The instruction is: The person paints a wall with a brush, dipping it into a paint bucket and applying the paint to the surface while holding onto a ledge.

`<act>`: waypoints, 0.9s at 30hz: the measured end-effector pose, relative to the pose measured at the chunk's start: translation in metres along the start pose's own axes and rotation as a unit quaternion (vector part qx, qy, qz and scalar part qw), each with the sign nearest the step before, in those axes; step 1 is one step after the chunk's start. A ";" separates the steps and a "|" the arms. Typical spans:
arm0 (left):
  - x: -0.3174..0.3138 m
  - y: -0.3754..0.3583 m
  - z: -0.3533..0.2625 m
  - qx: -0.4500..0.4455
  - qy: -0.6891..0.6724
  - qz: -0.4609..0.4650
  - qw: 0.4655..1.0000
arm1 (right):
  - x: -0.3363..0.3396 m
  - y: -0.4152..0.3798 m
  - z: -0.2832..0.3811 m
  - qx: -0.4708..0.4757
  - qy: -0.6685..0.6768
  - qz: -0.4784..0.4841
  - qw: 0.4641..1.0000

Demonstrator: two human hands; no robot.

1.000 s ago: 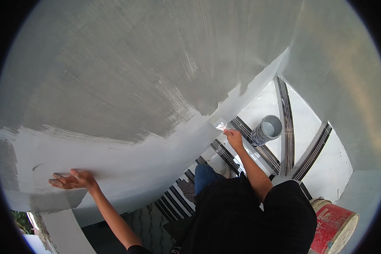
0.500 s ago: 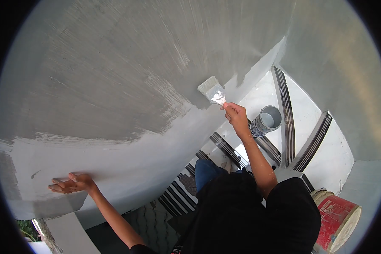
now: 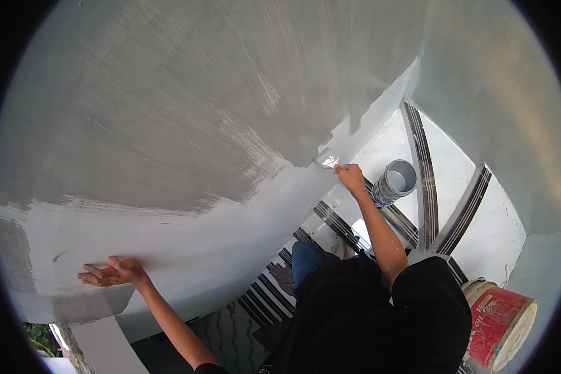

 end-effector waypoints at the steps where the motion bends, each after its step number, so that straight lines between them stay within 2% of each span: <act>1: 0.001 0.000 -0.001 0.007 0.000 0.000 1.000 | 0.013 0.002 0.026 -0.013 -0.011 0.001 1.000; 4: 0.000 0.003 -0.002 0.007 0.003 -0.005 1.000 | 0.050 -0.016 0.086 -0.002 0.025 0.009 1.000; 6: -0.001 0.002 0.001 -0.017 0.012 -0.005 1.000 | 0.063 -0.021 0.091 -0.009 0.146 0.047 0.988; 10: 0.000 0.000 0.000 0.018 0.010 -0.010 1.000 | 0.076 -0.039 0.091 -0.033 0.304 0.094 0.947; 13: 0.001 0.002 -0.002 0.020 0.009 -0.013 1.000 | 0.046 -0.017 0.029 -0.040 0.177 0.029 0.983; 16: 0.003 0.002 -0.001 0.025 0.008 0.006 1.000 | 0.017 -0.006 -0.005 -0.035 -0.077 -0.007 0.996; 17: 0.004 0.003 -0.002 0.024 0.002 0.005 1.000 | 0.012 -0.010 0.009 -0.045 -0.059 0.015 0.997; 20: 0.003 0.001 -0.004 0.029 0.006 0.007 1.000 | -0.013 -0.007 0.047 -0.025 -0.098 -0.001 0.995; 23: 0.002 0.003 -0.003 0.017 0.006 -0.002 1.000 | 0.018 -0.029 0.095 0.019 -0.031 0.050 0.998; 27: -0.001 -0.001 -0.001 0.025 0.004 -0.006 1.000 | 0.056 -0.063 0.140 0.045 0.149 0.092 0.983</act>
Point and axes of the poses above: each hand's wrist, its own y-axis towards the middle knuckle, its own x-axis out of the back of the hand, z = x × y, the point moved 2 cm from there along y, towards the middle knuckle, and after that the axes turned 2 degrees about y, right-handed, at the moved point
